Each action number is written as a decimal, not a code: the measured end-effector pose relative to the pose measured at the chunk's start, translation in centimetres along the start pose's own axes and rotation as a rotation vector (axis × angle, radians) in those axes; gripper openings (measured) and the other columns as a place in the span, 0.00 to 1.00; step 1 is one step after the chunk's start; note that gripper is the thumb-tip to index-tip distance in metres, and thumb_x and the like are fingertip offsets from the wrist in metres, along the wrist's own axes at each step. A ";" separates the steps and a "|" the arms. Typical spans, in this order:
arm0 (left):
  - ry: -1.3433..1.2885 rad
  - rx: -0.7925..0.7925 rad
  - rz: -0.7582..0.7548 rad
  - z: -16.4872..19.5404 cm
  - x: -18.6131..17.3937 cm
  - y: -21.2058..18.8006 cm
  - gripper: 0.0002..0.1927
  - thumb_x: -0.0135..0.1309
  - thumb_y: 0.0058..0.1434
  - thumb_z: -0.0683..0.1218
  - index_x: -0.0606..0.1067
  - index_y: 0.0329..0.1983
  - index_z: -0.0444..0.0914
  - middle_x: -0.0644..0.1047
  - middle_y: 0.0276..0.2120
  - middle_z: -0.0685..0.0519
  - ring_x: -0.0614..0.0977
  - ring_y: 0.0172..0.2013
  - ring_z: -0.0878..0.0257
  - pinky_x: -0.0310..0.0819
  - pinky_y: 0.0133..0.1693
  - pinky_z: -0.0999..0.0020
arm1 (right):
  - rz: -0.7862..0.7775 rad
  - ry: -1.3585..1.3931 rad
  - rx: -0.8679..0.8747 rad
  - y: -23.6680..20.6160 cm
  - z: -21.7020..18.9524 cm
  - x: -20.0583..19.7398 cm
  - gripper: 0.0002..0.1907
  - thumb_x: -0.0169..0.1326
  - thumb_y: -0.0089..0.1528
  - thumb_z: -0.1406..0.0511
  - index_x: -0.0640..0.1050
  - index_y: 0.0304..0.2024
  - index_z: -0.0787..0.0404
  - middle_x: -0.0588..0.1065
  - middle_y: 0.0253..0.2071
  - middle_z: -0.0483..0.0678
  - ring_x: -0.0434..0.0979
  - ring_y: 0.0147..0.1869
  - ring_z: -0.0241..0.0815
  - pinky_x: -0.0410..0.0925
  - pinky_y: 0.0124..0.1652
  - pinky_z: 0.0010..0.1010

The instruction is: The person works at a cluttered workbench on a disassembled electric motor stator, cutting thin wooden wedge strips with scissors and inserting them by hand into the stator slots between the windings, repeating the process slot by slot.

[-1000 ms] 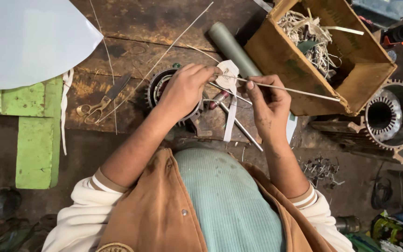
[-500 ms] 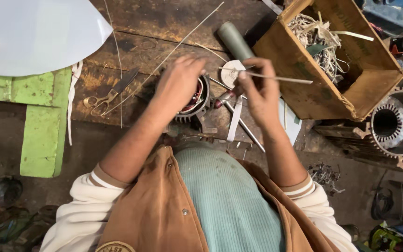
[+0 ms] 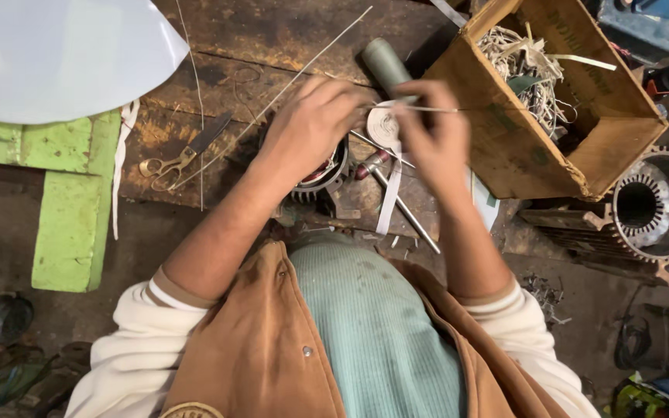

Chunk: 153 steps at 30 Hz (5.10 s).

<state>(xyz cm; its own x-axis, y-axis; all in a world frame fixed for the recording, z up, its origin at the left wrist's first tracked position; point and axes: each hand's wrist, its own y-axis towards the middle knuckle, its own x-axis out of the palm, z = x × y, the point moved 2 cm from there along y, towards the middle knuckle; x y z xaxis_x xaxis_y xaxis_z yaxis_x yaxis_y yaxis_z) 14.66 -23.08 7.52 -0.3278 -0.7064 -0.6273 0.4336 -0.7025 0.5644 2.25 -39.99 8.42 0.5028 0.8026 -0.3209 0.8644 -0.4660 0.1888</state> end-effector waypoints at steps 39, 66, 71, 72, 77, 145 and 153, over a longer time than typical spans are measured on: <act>-0.092 -0.518 0.044 9.7 4.3 -8.4 0.11 0.56 0.67 0.47 0.78 0.36 0.33 0.79 0.28 0.41 0.82 0.30 0.42 0.76 0.32 0.53 | -0.274 -0.825 -0.912 -3.2 -1.9 -3.5 0.10 0.69 0.64 0.57 0.83 0.46 0.48 0.76 0.50 0.38 0.72 0.67 0.46 0.56 0.64 0.50; -0.290 -0.655 0.234 3.2 -0.8 -11.8 0.17 0.51 0.75 0.50 0.73 0.32 0.34 0.72 0.23 0.46 0.75 0.22 0.52 0.65 0.26 0.58 | -0.429 -0.830 -0.718 0.5 2.3 1.9 0.15 0.70 0.65 0.72 0.84 0.51 0.52 0.70 0.41 0.44 0.68 0.43 0.44 0.62 0.44 0.35; -0.192 -0.622 0.211 2.3 -1.7 -11.0 0.21 0.54 0.74 0.50 0.71 0.27 0.33 0.69 0.21 0.46 0.74 0.21 0.52 0.65 0.27 0.57 | -0.506 -0.947 -0.849 1.7 1.0 2.1 0.17 0.67 0.64 0.71 0.86 0.53 0.48 0.72 0.45 0.43 0.68 0.46 0.46 0.62 0.48 0.40; -0.190 -0.565 0.235 1.9 -1.9 -10.5 0.18 0.54 0.75 0.49 0.73 0.31 0.34 0.72 0.23 0.47 0.75 0.22 0.54 0.67 0.26 0.60 | -0.529 -0.961 -0.855 2.1 0.6 2.3 0.17 0.66 0.63 0.71 0.86 0.53 0.47 0.72 0.44 0.43 0.68 0.46 0.46 0.62 0.48 0.39; -0.062 -0.177 0.394 0.2 -2.0 -6.0 0.07 0.55 0.76 0.45 0.74 0.49 0.36 0.77 0.42 0.49 0.81 0.41 0.52 0.77 0.44 0.61 | -0.708 -0.926 -0.873 3.3 -0.2 3.3 0.13 0.63 0.62 0.67 0.85 0.50 0.56 0.73 0.46 0.47 0.71 0.54 0.50 0.66 0.53 0.39; 0.284 0.008 -0.293 -2.1 1.4 -1.7 0.18 0.62 0.71 0.54 0.78 0.49 0.35 0.77 0.47 0.44 0.77 0.51 0.44 0.70 0.52 0.50 | -0.079 0.722 0.394 -12.7 21.8 -3.7 0.05 0.48 0.75 0.65 0.66 0.49 0.58 0.64 0.37 0.43 0.64 0.43 0.36 0.61 0.46 0.28; 0.629 -0.117 -0.116 2.9 -3.4 -7.3 0.18 0.60 0.67 0.51 0.79 0.58 0.40 0.74 0.43 0.50 0.74 0.48 0.52 0.59 0.63 0.48 | -0.088 0.487 0.340 -15.3 18.8 -7.1 0.16 0.52 0.68 0.66 0.67 0.57 0.63 0.74 0.43 0.49 0.74 0.48 0.40 0.67 0.52 0.32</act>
<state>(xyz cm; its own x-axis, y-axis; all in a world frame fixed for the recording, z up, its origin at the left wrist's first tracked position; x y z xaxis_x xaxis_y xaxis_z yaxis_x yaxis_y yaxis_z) 10.13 -15.76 7.11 0.1612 -0.4158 -0.8951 0.5249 -0.7319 0.4345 -14.53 -45.57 -9.65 0.4400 0.8845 0.1553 0.8953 -0.4186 -0.1526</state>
